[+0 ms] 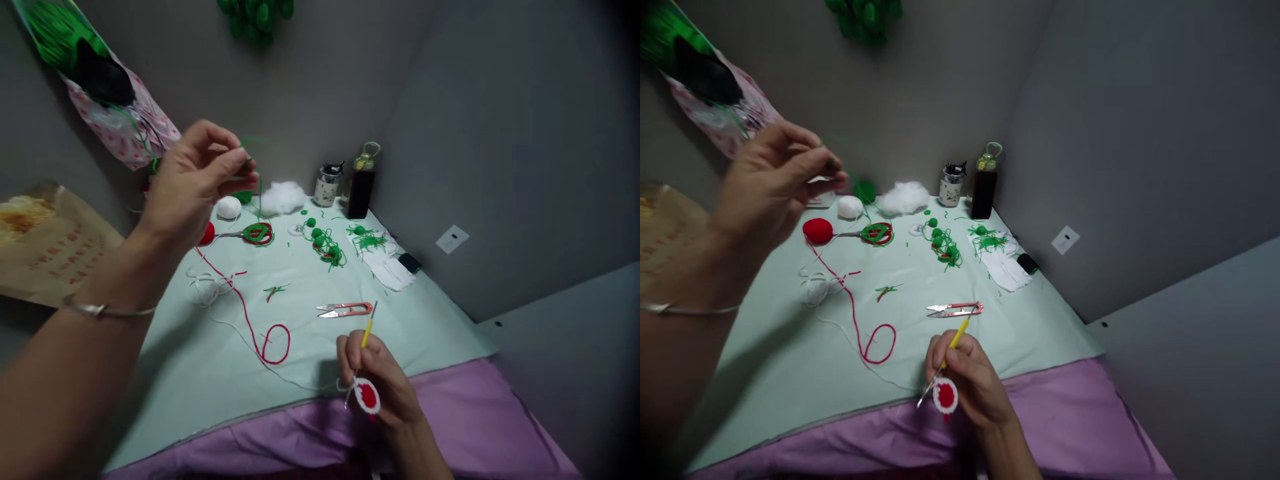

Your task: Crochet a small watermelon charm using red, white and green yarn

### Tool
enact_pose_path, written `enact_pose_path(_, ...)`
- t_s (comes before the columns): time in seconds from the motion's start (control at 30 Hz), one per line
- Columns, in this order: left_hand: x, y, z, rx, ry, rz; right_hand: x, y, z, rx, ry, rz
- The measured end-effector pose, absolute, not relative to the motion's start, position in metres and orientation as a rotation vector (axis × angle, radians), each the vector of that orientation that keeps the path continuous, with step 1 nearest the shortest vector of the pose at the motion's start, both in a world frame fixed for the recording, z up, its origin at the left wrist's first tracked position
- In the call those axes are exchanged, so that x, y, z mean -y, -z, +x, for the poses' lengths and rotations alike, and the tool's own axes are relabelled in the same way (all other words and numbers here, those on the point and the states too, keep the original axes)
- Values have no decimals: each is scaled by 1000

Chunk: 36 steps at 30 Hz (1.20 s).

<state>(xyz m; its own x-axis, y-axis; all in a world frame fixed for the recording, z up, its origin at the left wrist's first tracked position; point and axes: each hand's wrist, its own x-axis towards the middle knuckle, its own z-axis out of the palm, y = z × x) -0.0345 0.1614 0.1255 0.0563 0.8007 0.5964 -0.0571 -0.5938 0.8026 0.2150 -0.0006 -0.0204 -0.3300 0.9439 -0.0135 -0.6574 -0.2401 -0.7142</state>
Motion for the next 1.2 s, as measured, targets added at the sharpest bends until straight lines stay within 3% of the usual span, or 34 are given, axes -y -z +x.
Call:
enact_pose_path(0.27, -81, -70, -43, -916, -889, 2493, -4, -6, 201, 840, -1649, -804)
enact_pose_path(0.5, -54, -44, -43, -1012, -822, 2673, -8, -17, 179, 1047, -1568, -1057)
enact_pose_path(0.87, -53, -33, -55, -1044, -894, 2466, -17, -1, 169, 1022, -1620, -1167)
enact_pose_path(1.0, -40, -28, -53, -1133, -995, 2047, -19, 1, 173, 937, -1644, -1166)
enact_pose_path(1.2, -20, -27, -10, -738, -1016, 1361, -8, -4, 169, 968, -1661, -1092)
